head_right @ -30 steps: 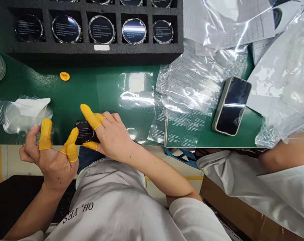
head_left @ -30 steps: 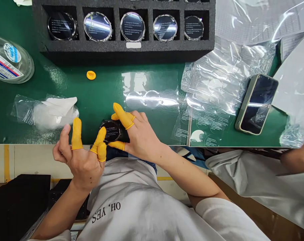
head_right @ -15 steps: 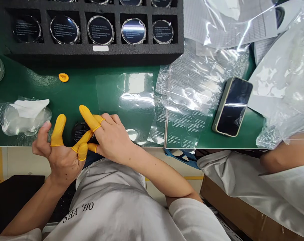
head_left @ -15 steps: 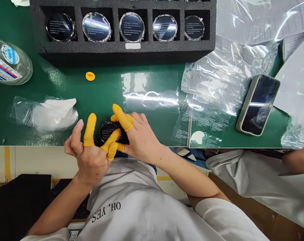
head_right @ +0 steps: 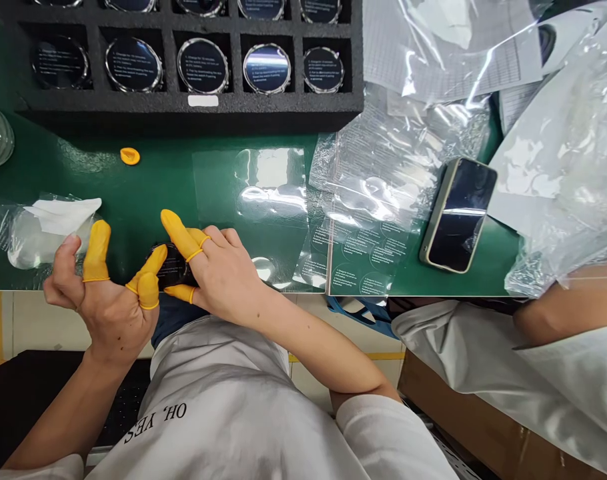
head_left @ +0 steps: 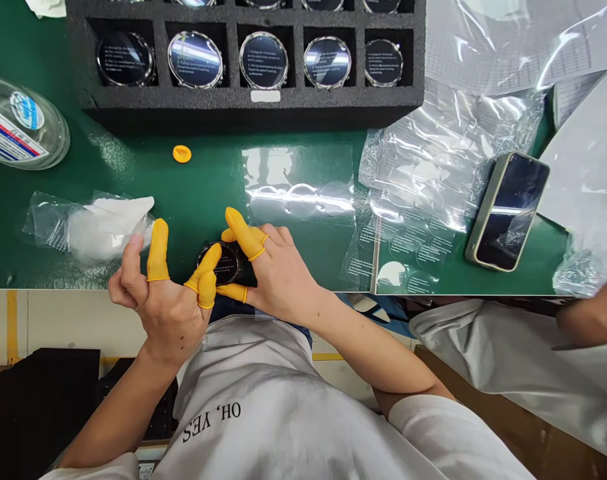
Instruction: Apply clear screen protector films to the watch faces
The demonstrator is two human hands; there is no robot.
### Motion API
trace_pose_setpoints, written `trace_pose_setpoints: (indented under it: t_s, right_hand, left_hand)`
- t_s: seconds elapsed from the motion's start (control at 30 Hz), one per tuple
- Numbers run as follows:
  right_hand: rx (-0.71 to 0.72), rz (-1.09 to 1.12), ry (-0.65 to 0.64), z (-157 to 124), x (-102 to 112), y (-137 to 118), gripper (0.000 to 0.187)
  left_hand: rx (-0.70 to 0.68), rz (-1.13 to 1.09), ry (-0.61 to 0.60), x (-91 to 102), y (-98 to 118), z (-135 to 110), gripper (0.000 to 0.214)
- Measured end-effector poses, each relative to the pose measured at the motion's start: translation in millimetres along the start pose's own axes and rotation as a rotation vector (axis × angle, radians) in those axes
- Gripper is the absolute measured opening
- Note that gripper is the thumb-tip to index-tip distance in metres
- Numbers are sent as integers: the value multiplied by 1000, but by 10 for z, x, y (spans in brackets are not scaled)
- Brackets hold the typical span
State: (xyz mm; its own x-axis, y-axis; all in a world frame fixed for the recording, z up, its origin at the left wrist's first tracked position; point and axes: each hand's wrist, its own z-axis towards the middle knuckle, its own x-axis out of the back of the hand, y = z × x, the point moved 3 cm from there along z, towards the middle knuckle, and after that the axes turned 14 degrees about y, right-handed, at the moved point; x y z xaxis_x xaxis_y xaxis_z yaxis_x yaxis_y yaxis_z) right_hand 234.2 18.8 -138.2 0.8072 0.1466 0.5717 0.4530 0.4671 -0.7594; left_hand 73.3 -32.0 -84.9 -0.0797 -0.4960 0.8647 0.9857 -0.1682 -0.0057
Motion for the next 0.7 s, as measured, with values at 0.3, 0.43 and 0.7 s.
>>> trace_pose_setpoints:
  t_s: [0.3,0.43,0.7]
  right_hand:
    - [36,-66,-7,30,6,-31,70]
    - [150,-102,148,26,13,-126,85]
    - [354,-98,682,-83,387,-403,90]
  left_hand:
    - [5,107,15,260,-89,13,31]
    - [193,-96,103,413,-61,174,27]
    - [943,-1087,-310,117,202,410,50]
